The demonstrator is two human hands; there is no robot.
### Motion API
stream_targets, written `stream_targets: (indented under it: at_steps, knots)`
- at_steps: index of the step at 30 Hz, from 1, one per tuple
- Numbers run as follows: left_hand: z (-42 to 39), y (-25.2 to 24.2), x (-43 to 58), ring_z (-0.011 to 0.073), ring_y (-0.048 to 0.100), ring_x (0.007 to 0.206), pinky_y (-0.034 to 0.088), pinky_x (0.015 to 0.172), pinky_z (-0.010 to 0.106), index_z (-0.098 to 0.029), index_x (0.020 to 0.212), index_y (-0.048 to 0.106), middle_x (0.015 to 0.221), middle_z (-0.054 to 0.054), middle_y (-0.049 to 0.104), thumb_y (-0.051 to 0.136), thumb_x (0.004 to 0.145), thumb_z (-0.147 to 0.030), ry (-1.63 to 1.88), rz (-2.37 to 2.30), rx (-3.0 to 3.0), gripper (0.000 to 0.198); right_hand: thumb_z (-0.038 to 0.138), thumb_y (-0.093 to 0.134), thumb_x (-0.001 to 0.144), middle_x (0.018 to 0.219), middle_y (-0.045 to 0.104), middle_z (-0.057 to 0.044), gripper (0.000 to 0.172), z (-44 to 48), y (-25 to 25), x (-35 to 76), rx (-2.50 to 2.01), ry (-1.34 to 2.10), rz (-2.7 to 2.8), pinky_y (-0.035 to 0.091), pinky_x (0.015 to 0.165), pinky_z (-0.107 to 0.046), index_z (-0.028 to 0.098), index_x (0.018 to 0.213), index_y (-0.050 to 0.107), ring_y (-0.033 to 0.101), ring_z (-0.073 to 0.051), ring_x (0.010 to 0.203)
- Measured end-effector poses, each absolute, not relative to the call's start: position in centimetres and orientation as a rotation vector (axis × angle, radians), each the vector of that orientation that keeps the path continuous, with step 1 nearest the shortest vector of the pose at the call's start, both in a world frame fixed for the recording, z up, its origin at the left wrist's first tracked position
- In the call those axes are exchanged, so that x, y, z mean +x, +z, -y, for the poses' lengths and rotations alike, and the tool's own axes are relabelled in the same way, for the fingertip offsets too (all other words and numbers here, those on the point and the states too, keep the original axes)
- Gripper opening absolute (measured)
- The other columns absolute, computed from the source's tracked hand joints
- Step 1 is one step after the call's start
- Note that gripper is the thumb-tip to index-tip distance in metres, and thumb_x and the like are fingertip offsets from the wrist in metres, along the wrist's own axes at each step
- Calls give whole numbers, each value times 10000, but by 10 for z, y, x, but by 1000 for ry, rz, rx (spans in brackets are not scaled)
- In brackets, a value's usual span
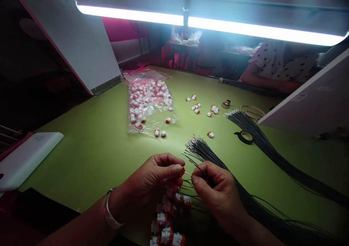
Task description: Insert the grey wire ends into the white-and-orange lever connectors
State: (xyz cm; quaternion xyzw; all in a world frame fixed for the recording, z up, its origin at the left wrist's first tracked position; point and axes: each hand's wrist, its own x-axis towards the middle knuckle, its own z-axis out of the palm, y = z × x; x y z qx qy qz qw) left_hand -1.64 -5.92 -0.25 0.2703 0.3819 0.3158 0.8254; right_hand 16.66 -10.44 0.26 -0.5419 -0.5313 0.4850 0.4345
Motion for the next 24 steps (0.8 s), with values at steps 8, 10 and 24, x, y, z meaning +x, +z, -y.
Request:
stream_targets:
  at_steps: [8,10,24]
  knots:
    - [63,2,-14,121,634,526,493,490,195,-145,796,715,610,38,691,875,660,-209,680,-835,585,220,190,599,845,595,512,43,146,109,0,168,-1317,1022,1542,355,459,-217,189,701,570,448,-96,500]
    - [64,2,-12,115,623,503,492,484,193,-139,772,715,589,33,683,879,644,-202,674,-832,600,218,188,597,849,596,514,38,160,110,-2,168,-1311,968,1589,358,470,-223,188,692,569,455,-102,514]
    - [70,-9,-8,109,642,571,518,561,213,-149,784,728,710,9,693,870,670,-160,767,-761,684,182,227,591,835,565,530,37,198,109,-3,164,-1338,1108,1427,370,463,-222,200,651,524,460,-107,512]
